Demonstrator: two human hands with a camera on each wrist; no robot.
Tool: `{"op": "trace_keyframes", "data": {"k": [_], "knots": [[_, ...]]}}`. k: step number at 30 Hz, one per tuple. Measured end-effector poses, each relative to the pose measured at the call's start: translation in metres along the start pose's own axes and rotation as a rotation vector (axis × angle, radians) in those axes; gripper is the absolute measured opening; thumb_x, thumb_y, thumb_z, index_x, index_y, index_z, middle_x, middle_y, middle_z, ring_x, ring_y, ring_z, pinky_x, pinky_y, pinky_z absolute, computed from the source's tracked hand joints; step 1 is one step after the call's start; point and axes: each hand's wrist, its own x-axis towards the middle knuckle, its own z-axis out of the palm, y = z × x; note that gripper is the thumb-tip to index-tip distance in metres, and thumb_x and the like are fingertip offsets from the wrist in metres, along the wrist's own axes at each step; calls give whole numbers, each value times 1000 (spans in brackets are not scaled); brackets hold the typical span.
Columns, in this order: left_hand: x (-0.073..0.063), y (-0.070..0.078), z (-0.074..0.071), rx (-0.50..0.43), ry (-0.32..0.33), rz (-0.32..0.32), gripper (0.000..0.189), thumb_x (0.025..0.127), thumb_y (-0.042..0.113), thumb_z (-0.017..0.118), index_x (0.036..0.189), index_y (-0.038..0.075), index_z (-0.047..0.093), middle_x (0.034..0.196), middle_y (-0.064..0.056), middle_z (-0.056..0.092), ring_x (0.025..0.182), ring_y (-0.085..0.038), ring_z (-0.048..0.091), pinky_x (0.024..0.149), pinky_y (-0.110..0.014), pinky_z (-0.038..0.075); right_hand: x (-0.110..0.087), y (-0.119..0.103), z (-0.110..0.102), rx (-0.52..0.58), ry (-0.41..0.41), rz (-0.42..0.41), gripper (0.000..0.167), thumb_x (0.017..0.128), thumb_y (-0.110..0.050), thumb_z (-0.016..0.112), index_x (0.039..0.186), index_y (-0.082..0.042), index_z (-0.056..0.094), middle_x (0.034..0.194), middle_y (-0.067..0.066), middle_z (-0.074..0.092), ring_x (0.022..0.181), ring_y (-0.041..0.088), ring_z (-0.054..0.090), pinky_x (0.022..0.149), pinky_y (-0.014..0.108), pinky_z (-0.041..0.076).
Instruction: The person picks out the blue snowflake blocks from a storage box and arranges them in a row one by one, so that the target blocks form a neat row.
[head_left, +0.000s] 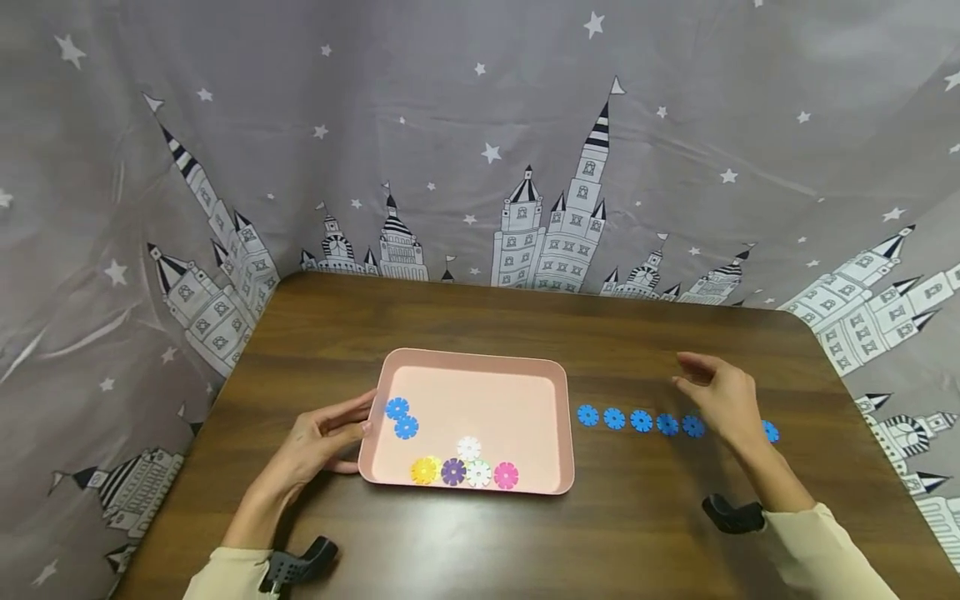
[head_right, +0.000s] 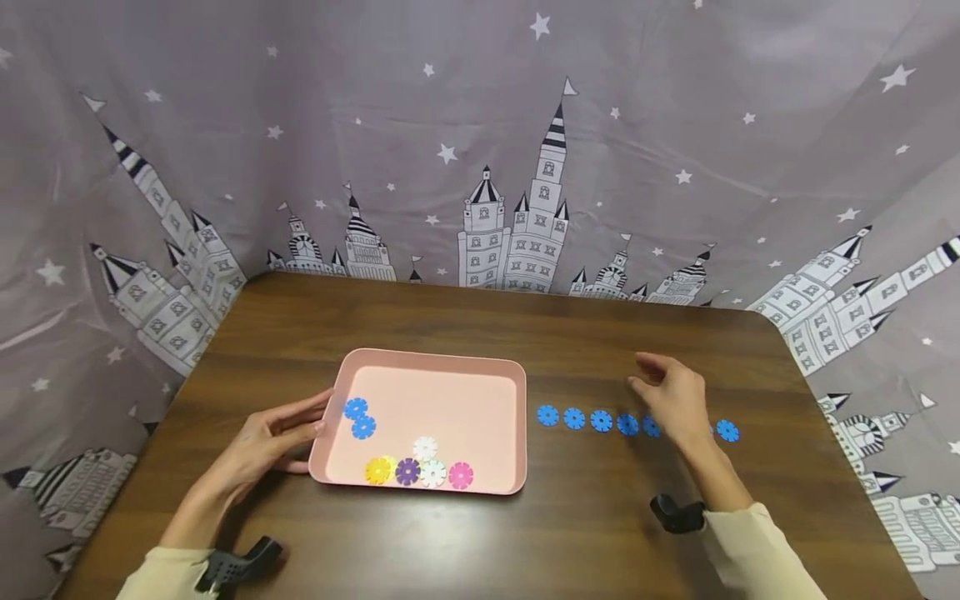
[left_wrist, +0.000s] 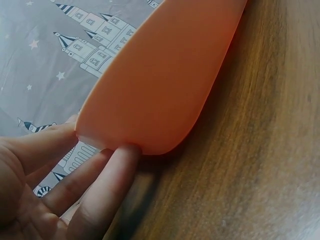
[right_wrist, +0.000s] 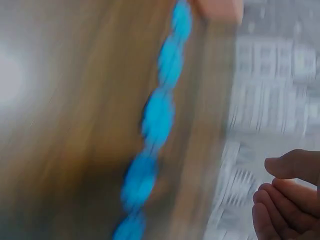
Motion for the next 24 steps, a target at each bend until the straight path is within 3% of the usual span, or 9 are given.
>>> {"op": "trace_keyframes", "data": {"k": [2,6,16,24], "knots": [[2,0,0,2,-5,4,59,95,14,66,149,7,43,144,-26,46,112,-21,62,71,-49,59,5,-20,12,41,-39,-30,36,84,-7,76,118,3,68,105,20,71,96,36,68,76,30,58],[2,-2,-1,-2,-12,6,59,95,14,66,149,8,43,144,-25,46,113,-23,62,71,-50,59,12,-58,39,128,-121,-86,38,82,-5,77,119,2,68,108,20,70,99,35,67,83,47,57],[-1,0,-2,-37,2,-6,58,95,9,66,148,4,43,143,-27,47,110,-25,63,71,-51,59,18,-140,107,273,-300,-242,34,80,-1,76,114,2,71,106,14,72,97,28,68,85,42,57],[-3,1,0,-44,0,-4,58,95,7,65,148,3,43,142,-29,47,110,-30,62,70,-51,59,17,-174,145,271,-442,-257,34,82,-1,71,115,0,72,112,11,70,100,26,66,86,39,56]]}}
